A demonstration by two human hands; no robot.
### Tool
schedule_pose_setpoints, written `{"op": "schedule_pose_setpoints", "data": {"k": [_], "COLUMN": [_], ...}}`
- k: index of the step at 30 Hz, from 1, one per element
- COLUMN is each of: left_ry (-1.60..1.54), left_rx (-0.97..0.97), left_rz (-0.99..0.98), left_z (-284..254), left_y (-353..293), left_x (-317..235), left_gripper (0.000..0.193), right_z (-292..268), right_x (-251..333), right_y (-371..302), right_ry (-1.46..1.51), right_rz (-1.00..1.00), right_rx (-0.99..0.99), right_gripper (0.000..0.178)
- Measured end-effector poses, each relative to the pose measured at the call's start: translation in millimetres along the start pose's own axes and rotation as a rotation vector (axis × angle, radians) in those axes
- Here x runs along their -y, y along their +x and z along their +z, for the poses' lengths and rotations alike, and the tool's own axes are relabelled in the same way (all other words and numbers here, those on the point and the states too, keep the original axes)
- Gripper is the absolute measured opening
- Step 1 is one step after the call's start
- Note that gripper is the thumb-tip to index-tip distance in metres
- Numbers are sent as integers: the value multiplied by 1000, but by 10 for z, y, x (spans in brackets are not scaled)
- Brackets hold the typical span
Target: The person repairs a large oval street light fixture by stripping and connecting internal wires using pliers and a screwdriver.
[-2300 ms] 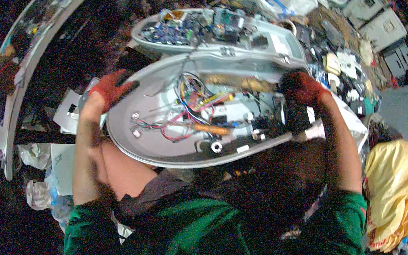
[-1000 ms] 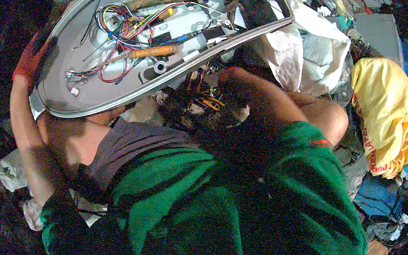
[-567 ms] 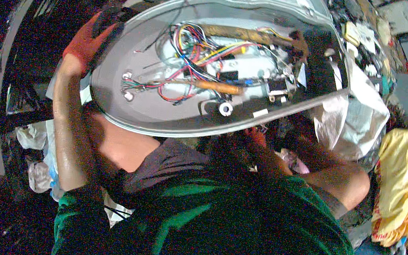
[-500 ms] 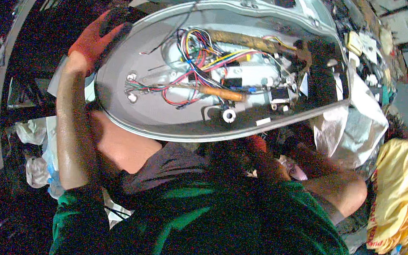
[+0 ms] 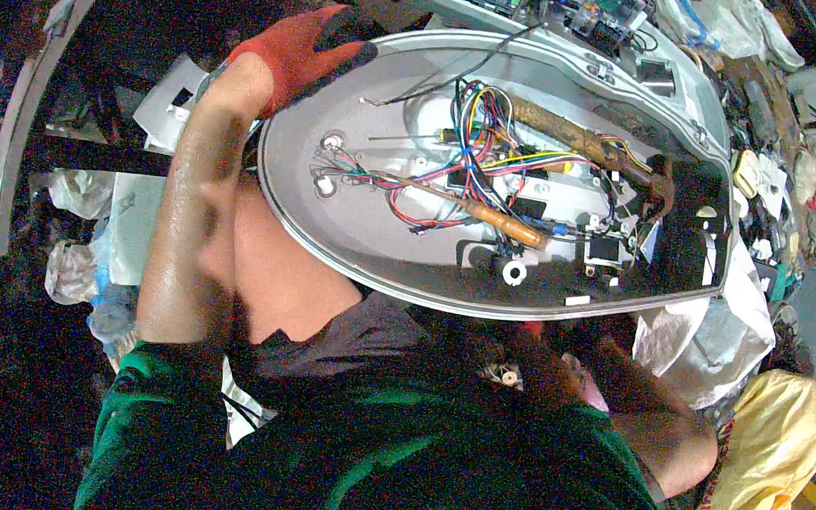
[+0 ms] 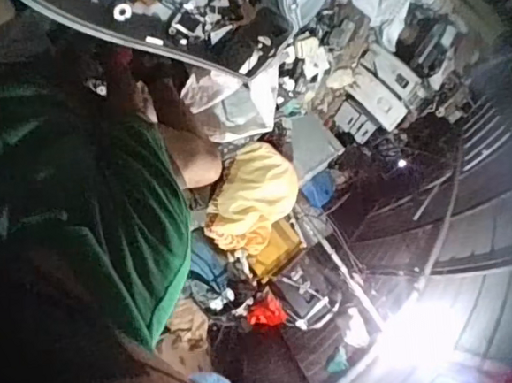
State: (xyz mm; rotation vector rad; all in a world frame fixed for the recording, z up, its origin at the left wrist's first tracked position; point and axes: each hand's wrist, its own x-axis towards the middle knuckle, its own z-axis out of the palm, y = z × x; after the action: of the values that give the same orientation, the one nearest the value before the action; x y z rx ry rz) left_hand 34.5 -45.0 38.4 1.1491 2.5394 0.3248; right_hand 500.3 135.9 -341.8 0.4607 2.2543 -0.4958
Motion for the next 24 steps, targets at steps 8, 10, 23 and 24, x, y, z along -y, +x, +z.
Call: {"op": "schedule_pose_setpoints", "data": {"k": [8,10,23,24], "left_ry": [91,87,40,41], "left_rx": [-47,-65,119,121], "left_rz": [-33,-31,-72,-64], "left_z": [150,195,186,245], "left_y": [93,146,144,196], "left_x": [91,118,257,318], "left_gripper": [66,63,59,58], "right_z": [-1321,-1755,-4124,-4219], "right_x": [494,698,1334,1517], "right_y": [-522,-805,-2396,-2261], "right_ry": [-23,-3,581,664], "right_rz": [-334,-414,-157,-190], "right_rx": [276,355,-163,-160], "right_gripper": [55,56,26,25]}}
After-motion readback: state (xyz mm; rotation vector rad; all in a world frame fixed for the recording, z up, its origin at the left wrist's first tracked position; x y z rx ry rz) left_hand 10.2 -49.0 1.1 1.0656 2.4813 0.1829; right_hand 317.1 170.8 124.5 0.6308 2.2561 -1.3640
